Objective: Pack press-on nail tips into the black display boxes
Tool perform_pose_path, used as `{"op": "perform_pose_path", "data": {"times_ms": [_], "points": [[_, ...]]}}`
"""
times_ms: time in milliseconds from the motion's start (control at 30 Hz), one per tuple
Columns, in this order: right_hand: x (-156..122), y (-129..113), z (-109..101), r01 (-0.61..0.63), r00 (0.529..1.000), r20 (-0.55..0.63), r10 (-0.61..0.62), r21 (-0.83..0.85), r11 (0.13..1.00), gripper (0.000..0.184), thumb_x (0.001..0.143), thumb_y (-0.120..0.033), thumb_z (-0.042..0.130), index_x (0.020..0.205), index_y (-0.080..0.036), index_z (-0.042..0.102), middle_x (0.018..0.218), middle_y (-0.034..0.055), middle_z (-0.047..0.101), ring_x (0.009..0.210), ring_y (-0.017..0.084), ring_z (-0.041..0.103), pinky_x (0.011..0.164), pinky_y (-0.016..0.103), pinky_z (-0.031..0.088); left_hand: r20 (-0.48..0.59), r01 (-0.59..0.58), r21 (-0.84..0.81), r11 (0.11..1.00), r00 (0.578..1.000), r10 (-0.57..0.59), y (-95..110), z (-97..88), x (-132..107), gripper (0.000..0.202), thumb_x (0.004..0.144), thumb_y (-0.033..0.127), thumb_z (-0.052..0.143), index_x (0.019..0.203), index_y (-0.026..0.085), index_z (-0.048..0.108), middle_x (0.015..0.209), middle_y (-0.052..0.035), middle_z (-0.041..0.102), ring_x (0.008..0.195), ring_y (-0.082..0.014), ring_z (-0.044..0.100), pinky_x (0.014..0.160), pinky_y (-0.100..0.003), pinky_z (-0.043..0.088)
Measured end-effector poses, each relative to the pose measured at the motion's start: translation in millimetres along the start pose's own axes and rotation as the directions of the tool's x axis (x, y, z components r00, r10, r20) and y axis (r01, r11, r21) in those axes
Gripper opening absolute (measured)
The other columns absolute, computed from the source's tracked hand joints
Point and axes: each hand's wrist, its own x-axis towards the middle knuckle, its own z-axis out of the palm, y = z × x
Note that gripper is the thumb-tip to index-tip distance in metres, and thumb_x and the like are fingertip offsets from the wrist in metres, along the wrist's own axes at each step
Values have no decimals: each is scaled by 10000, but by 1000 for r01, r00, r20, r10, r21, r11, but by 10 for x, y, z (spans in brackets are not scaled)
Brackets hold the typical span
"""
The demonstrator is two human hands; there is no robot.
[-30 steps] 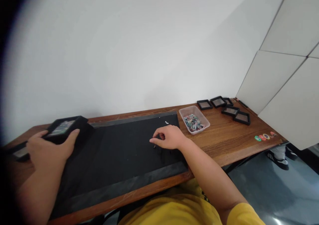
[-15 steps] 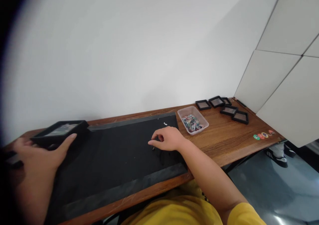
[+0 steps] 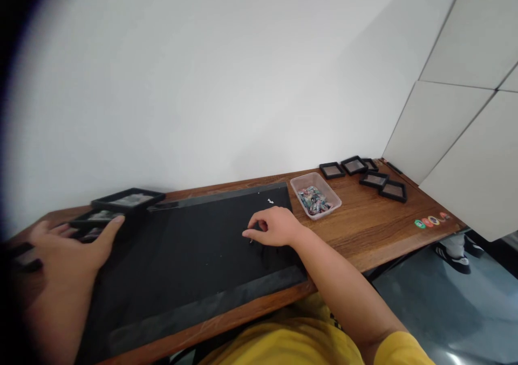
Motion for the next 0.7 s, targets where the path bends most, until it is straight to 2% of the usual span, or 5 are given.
{"op": "perform_pose_path", "data": {"times_ms": [300, 400, 500, 600, 700], "points": [[-12, 12, 4, 5, 1000, 17, -5, 14, 1000, 163, 900, -366, 772, 889, -204, 786, 625, -48, 587, 604, 98, 530, 622, 237, 314, 17, 76, -14, 997, 997, -76, 80, -20, -11, 1255, 579, 600, 767, 1544, -48, 292, 1547, -318, 446, 1413, -460, 496, 1224, -595, 361], [-20, 31, 6, 5, 1000, 7, -5, 19, 1000, 161, 896, -363, 774, 890, -203, 785, 624, -48, 581, 597, 95, 521, 615, 235, 311, -4, 32, -8, 999, 999, -32, 97, -29, -39, 1226, 601, 638, 760, 1546, 8, 298, 1588, -288, 401, 1475, -465, 414, 1244, -611, 316], [-9, 53, 30, 11, 1000, -4, -10, 40, 999, 141, 887, -343, 775, 883, -203, 780, 616, -50, 571, 595, 95, 513, 614, 236, 315, -20, -28, -1, 1000, 999, 28, 110, -35, -72, 1281, 608, 729, 712, 1553, -11, 264, 1608, -304, 341, 1520, -488, 327, 1267, -612, 260], [4, -4, 37, 7, 1000, -29, -1, 210, 978, 230, 880, -390, 766, 790, -182, 726, 595, -49, 534, 574, 93, 469, 595, 238, 325, -43, -70, 32, 997, 997, 71, 103, -40, -95, 1375, 597, 814, 657, 1553, -76, 228, 1597, -341, 309, 1519, -511, 300, 1274, -616, 226], [-70, -257, -82, 74, 996, -72, -42, 512, 856, 499, 857, -547, 750, 601, -193, 509, 544, -65, 417, 521, 77, 342, 527, 242, 291, -73, -160, 83, 984, 983, 166, 114, -65, -126, 1404, 596, 835, 668, 1564, -73, 209, 1591, -344, 305, 1522, -504, 287, 1276, -627, 199]]}}
